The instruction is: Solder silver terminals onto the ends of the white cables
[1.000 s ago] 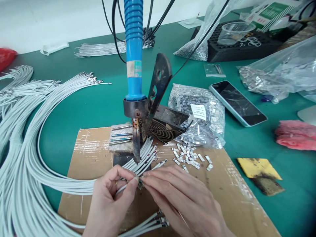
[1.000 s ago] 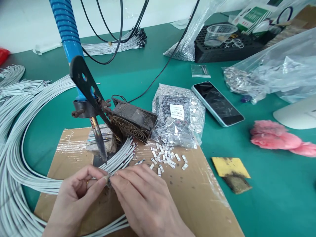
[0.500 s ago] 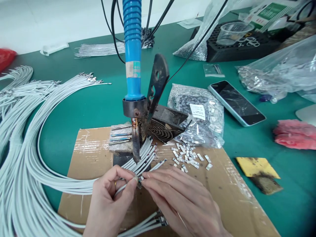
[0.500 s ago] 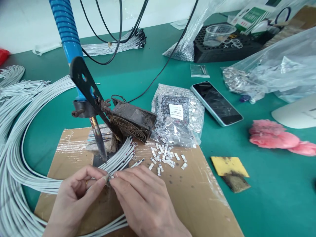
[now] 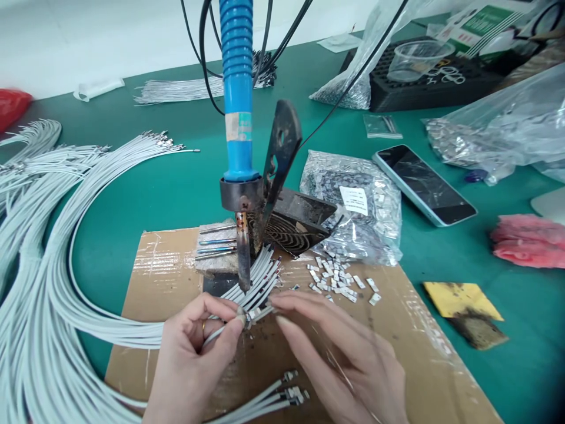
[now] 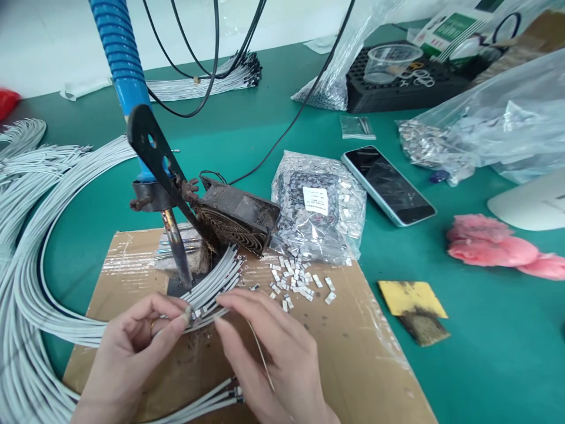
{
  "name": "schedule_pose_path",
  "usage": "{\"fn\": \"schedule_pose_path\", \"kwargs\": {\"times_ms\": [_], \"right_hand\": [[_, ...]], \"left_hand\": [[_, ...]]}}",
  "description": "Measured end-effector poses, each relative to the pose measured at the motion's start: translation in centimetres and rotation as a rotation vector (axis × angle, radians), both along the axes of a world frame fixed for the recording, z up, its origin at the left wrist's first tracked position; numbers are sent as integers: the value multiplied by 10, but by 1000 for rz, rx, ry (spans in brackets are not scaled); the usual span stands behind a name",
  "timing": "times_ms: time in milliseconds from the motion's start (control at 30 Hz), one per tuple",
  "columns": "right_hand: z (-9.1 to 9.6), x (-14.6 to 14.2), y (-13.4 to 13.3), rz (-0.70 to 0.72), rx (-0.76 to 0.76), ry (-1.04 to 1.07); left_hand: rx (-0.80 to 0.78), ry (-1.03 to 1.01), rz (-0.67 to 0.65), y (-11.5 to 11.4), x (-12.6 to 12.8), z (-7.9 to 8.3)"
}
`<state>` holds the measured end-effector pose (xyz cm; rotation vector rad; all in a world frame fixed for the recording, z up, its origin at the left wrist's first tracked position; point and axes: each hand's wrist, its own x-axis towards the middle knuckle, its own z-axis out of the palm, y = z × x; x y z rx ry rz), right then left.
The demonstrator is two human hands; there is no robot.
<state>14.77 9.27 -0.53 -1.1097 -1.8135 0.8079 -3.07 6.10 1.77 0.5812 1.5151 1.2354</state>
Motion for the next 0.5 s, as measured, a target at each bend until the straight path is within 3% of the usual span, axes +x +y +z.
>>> {"fn": "schedule_pose_path", "kwargs": {"times_ms": [233, 367, 500], "right_hand": [[6, -11, -16, -158, -318, 49], [12, -16, -19, -197, -333, -3], [12, -13, -13, -65, -283, 57]], "left_hand": [[-10, 23, 19, 3, 0, 4], [-24, 22, 21, 4, -1, 4], [-22, 22, 5, 3, -4, 2]]}}
